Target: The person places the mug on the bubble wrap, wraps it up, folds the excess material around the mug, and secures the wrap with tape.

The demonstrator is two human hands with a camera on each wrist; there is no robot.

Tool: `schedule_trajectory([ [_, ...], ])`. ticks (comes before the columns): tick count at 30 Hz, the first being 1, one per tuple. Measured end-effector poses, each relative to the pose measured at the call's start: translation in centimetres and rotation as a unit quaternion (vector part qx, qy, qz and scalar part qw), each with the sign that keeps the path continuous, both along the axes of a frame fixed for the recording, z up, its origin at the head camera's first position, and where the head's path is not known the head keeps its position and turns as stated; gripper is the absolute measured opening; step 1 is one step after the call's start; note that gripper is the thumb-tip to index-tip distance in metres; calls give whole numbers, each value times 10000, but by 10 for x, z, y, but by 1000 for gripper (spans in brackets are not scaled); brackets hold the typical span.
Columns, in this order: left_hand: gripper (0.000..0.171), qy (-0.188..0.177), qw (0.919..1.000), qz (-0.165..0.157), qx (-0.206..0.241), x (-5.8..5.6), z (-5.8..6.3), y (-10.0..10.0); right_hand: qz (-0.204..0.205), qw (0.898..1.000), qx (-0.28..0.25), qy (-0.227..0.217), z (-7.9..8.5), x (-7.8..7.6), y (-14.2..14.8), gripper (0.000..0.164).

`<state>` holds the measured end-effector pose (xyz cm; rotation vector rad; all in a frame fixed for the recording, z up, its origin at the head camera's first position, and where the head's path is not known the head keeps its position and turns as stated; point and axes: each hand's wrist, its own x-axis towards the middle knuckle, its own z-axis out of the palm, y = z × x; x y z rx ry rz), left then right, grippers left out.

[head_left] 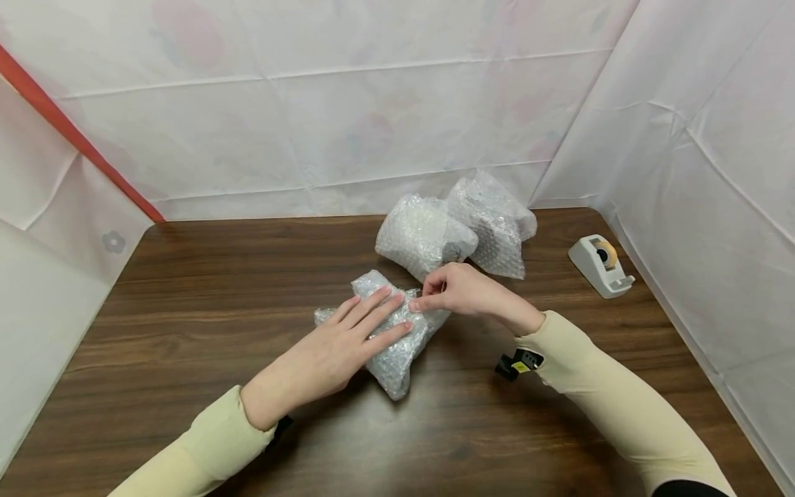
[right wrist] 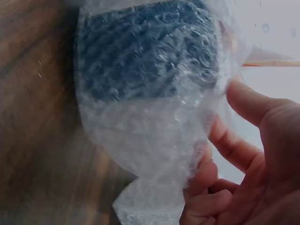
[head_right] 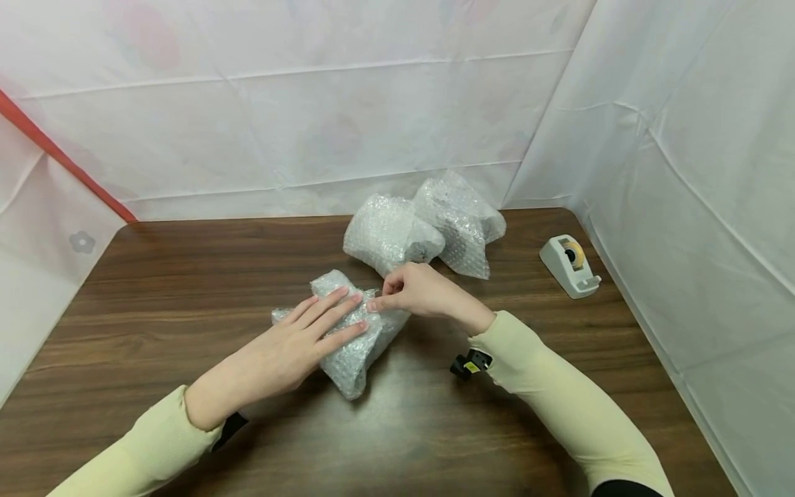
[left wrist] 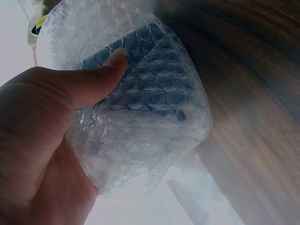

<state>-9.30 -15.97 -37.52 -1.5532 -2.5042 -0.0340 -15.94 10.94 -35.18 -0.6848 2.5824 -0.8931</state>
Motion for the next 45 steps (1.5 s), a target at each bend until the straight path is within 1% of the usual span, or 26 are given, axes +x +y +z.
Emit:
schedule_trajectory([
  [3,92,13,10000,-3,18,-1,0,0,-65,10000,-70,27,-6,-2,2,38],
  [5,91,12,10000,-12,51,-1,0,0,-42,9999,-146,3,-10,-5,4,38],
  [12,93,32,10000,-45,21,-2,-1,0,178,9963,-705,-460,-23,-12,14,17],
  [15,93,29,10000,-49,47,-3,-2,0,225,9952,-813,-494,-25,-12,13,16],
  [21,92,36,9998,-117,153,-3,-4,0,125,9933,-955,-645,-25,-12,10,14],
  [23,92,28,9999,-83,124,-3,-4,0,111,9946,-902,-503,-26,-12,9,15],
  [27,92,87,9999,47,-35,-3,-3,-1,24,9981,-613,37,-29,-8,8,17],
  [29,93,107,9999,79,-63,-3,-3,-1,1,9982,-566,213,-30,-6,8,17],
  [31,94,100,9999,81,-37,-3,-3,-1,55,9975,-676,221,-32,-5,10,15],
  [37,90,130,9995,-118,280,-6,-5,0,200,9929,-1168,-105,-37,-5,19,10],
  [39,89,151,9991,-154,358,-7,-6,0,152,9919,-1264,-33,-35,-3,21,10],
  [41,88,164,9989,-176,413,-7,-6,0,51,9909,-1330,218,-35,0,22,9],
  [42,87,151,9988,-181,435,-7,-6,0,12,9896,-1372,430,-36,1,23,9],
  [43,86,156,9986,-190,458,-7,-6,0,-29,9876,-1421,672,-37,4,24,9],
  [45,85,144,9985,-201,479,-7,-6,1,-36,9802,-1529,1260,-39,10,27,8],
])
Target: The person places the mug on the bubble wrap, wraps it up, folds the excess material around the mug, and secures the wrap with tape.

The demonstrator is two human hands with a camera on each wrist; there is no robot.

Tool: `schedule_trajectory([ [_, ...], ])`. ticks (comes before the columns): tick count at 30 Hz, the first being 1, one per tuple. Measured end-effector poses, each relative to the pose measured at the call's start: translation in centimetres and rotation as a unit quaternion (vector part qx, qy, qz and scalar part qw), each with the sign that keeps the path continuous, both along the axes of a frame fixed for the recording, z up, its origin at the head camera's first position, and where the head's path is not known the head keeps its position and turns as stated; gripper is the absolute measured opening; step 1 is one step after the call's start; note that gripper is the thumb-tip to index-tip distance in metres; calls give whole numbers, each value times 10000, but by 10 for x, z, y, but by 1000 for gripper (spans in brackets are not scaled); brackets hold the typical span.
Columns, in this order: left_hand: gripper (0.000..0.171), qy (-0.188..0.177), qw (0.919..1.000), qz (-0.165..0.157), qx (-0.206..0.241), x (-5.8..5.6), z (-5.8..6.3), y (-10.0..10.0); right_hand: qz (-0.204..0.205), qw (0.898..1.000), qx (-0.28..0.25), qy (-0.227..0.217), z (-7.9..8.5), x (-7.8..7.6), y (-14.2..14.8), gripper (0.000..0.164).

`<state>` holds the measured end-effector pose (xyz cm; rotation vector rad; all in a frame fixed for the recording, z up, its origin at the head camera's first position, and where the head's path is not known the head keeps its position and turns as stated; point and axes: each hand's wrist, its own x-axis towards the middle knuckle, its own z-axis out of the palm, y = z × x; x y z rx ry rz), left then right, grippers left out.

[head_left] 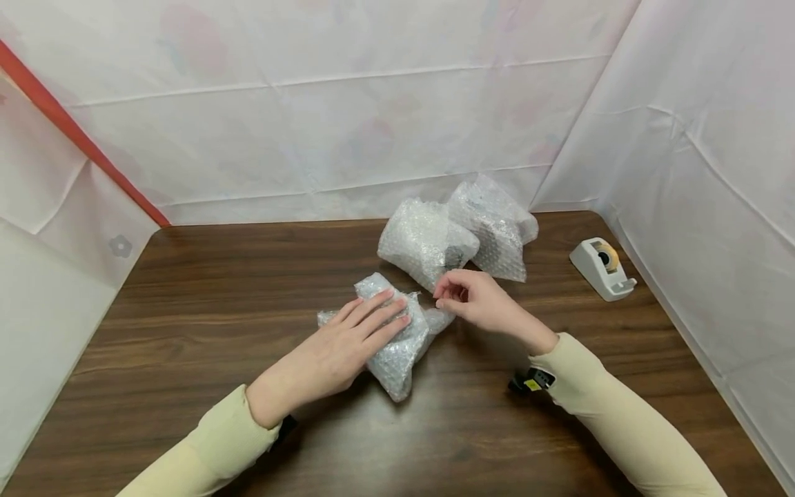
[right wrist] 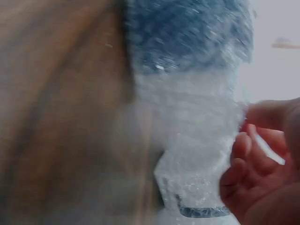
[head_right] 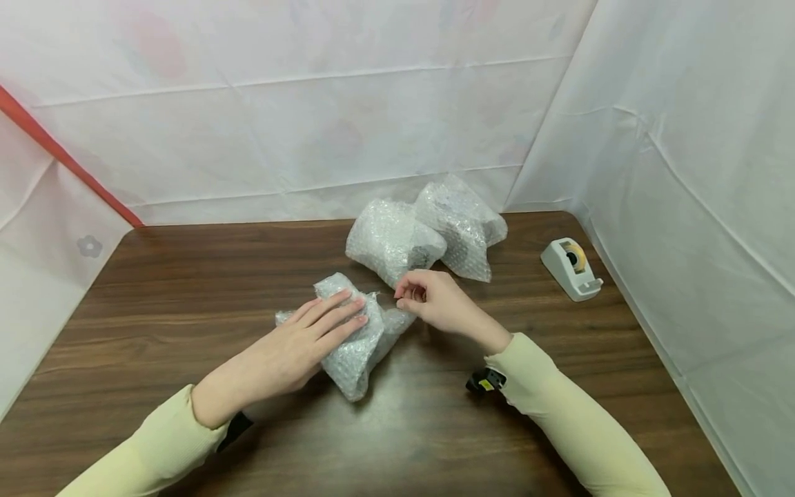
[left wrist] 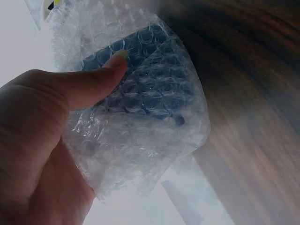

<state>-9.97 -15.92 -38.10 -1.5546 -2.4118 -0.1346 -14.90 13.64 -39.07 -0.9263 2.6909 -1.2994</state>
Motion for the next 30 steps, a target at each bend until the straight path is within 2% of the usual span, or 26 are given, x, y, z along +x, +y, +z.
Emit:
schedule_trajectory([
  [3,86,-67,10000,6,-17,0,1,0,180,9965,-104,804,-5,12,4,12],
  [5,88,-166,9998,34,-83,0,3,1,454,9928,-17,1106,-7,22,6,20],
  [8,96,-473,9987,135,-143,3,7,1,835,9893,341,1145,-9,35,5,33],
  [12,101,-739,9962,460,44,13,13,3,1055,9868,813,922,-8,50,-3,47],
  [16,88,-493,9934,993,294,27,16,10,1226,9859,917,667,-7,65,-16,55],
  [20,74,-131,9900,1355,382,40,11,16,1260,9875,867,378,-10,84,-32,66],
  [24,67,303,9876,1452,516,44,1,13,1241,9890,797,89,-13,99,-50,74],
  [27,60,545,9861,1457,591,42,-5,4,1287,9880,852,-23,-14,104,-59,77],
  [30,60,616,9866,1397,575,38,-9,-6,1358,9868,881,-22,-14,105,-63,76],
])
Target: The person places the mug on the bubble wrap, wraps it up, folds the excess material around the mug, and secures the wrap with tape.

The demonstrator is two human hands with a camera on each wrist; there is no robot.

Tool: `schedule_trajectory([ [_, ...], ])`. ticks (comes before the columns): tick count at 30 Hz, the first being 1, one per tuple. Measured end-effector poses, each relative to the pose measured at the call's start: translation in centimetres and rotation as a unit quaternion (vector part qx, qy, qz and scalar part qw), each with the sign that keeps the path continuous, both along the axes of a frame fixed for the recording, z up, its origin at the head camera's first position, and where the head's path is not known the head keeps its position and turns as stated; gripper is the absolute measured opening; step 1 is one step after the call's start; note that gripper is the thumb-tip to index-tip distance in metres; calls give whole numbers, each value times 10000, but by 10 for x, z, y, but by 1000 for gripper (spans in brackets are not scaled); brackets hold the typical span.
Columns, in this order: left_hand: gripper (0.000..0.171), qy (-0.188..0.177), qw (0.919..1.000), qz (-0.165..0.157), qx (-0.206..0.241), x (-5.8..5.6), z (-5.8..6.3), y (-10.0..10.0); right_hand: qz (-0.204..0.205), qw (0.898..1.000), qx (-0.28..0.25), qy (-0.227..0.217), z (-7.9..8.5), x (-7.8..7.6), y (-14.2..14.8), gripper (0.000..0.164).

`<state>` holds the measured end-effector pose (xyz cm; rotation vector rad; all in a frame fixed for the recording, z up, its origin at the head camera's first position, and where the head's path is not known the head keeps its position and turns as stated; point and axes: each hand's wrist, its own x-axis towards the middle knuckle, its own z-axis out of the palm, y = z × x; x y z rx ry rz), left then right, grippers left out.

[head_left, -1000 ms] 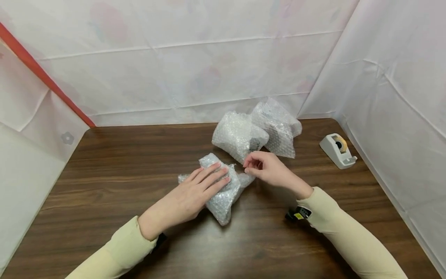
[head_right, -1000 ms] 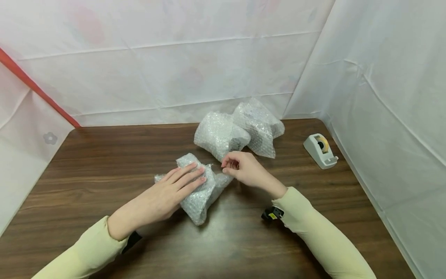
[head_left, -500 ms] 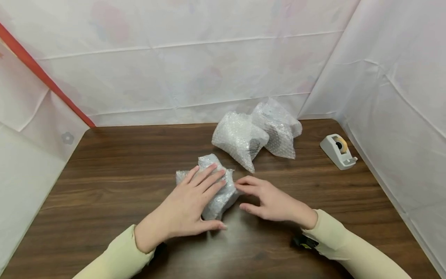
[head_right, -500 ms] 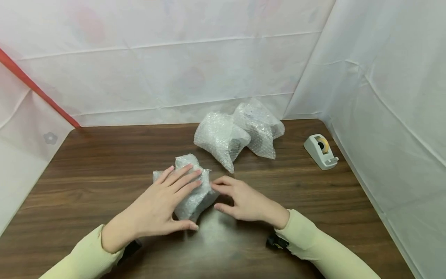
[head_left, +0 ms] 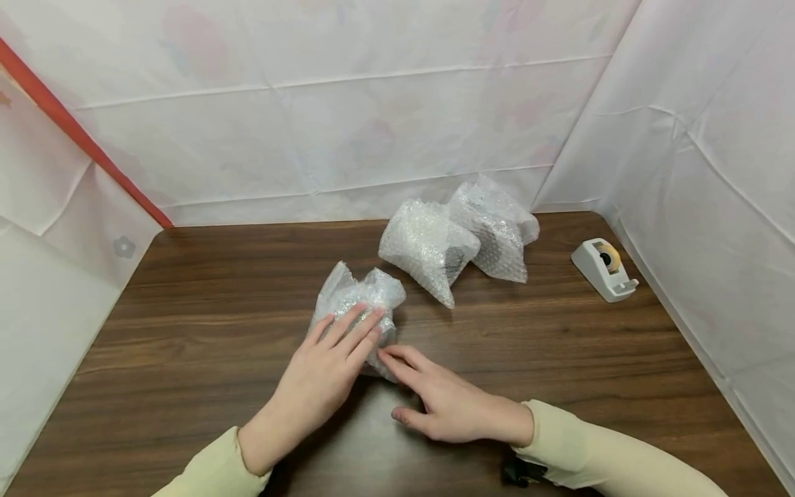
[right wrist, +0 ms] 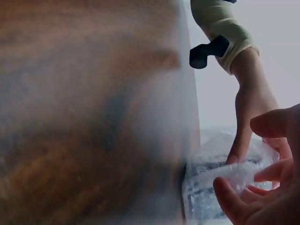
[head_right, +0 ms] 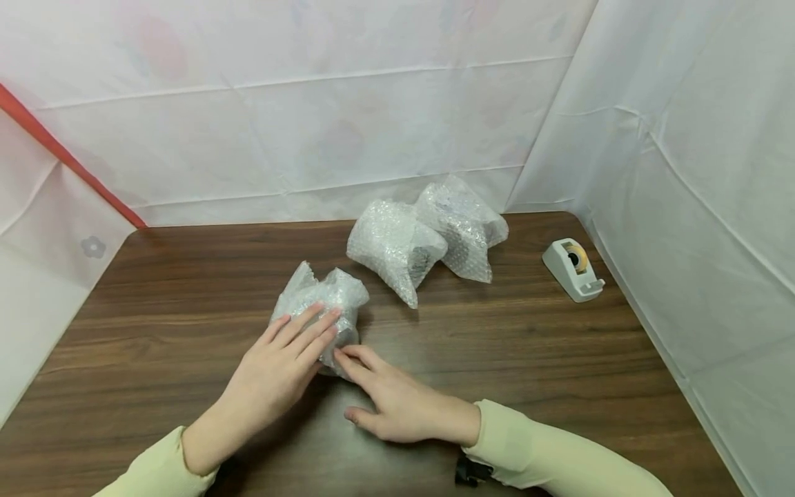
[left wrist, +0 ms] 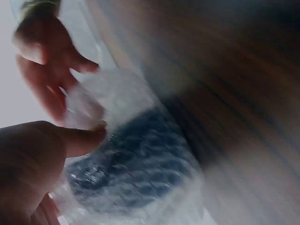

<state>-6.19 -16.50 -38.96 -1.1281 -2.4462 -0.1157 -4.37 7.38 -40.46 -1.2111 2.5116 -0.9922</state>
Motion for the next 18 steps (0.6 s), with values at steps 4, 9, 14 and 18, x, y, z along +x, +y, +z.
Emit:
schedule_trajectory([
  [4,65,33,9999,-32,-157,-6,1,-6,-8,9999,-125,97,3,-4,3,71],
  [9,62,109,9998,36,-184,-14,5,-8,-292,9986,-272,350,6,-15,16,64],
  [14,54,213,9997,136,8,-25,4,-12,-737,9951,-339,561,8,-27,37,62],
  [18,48,280,9992,212,203,-39,3,-15,-1170,9900,-279,743,8,-37,56,61],
])
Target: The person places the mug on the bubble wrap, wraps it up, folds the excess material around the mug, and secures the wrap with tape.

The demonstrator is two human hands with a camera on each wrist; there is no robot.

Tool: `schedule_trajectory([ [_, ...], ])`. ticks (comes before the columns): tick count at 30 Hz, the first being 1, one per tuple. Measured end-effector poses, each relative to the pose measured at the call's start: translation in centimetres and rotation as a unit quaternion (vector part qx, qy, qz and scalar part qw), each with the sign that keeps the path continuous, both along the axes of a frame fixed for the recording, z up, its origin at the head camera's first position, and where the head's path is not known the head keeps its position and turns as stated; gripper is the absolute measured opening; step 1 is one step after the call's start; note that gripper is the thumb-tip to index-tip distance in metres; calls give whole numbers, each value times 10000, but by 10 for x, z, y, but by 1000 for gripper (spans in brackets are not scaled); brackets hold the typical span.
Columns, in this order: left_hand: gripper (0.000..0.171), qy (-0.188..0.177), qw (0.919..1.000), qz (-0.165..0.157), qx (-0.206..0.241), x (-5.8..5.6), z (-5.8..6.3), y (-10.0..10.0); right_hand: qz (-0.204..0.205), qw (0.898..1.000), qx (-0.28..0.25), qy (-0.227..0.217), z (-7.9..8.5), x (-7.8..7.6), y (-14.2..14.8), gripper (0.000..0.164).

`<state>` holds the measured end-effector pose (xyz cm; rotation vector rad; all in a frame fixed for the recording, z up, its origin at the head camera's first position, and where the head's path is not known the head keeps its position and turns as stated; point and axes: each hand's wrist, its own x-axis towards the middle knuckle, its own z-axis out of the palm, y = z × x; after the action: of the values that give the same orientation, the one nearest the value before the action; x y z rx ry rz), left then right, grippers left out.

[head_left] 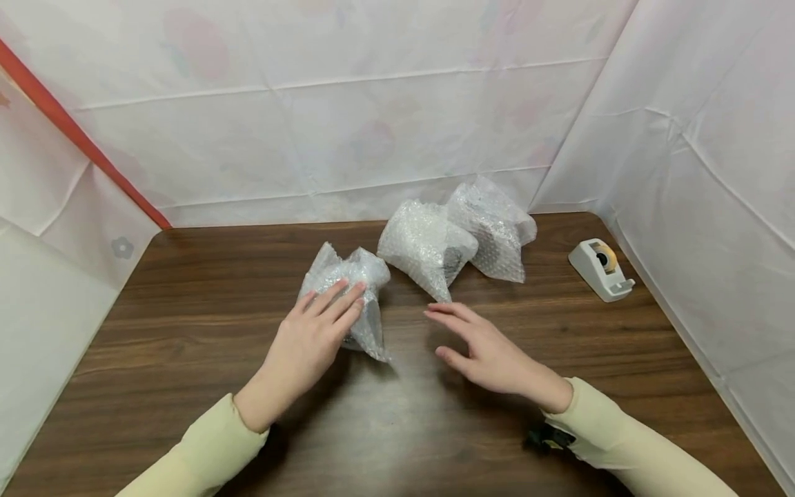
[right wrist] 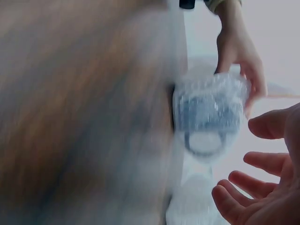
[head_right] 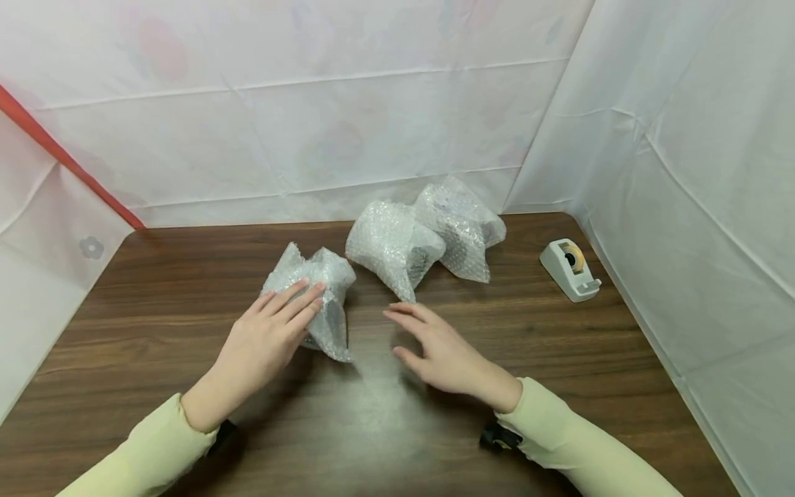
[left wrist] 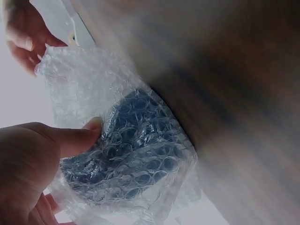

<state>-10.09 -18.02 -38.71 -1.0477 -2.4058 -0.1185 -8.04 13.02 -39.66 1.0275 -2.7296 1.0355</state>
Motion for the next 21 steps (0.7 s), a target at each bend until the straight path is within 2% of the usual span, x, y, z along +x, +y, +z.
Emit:
schedule_trajectory([
  [5,45,-39,9998,172,114,-20,-1,-4,-406,9986,256,218,-3,-13,16,59],
  [11,51,-75,9990,422,137,-40,-1,-5,-411,9962,623,444,-11,-25,14,62],
  [16,55,-42,9985,503,228,-55,-3,-5,-368,9965,738,164,-15,-36,7,67],
  [21,57,-58,9978,590,311,-64,-4,-7,-177,9971,706,-223,-16,-48,0,69],
])
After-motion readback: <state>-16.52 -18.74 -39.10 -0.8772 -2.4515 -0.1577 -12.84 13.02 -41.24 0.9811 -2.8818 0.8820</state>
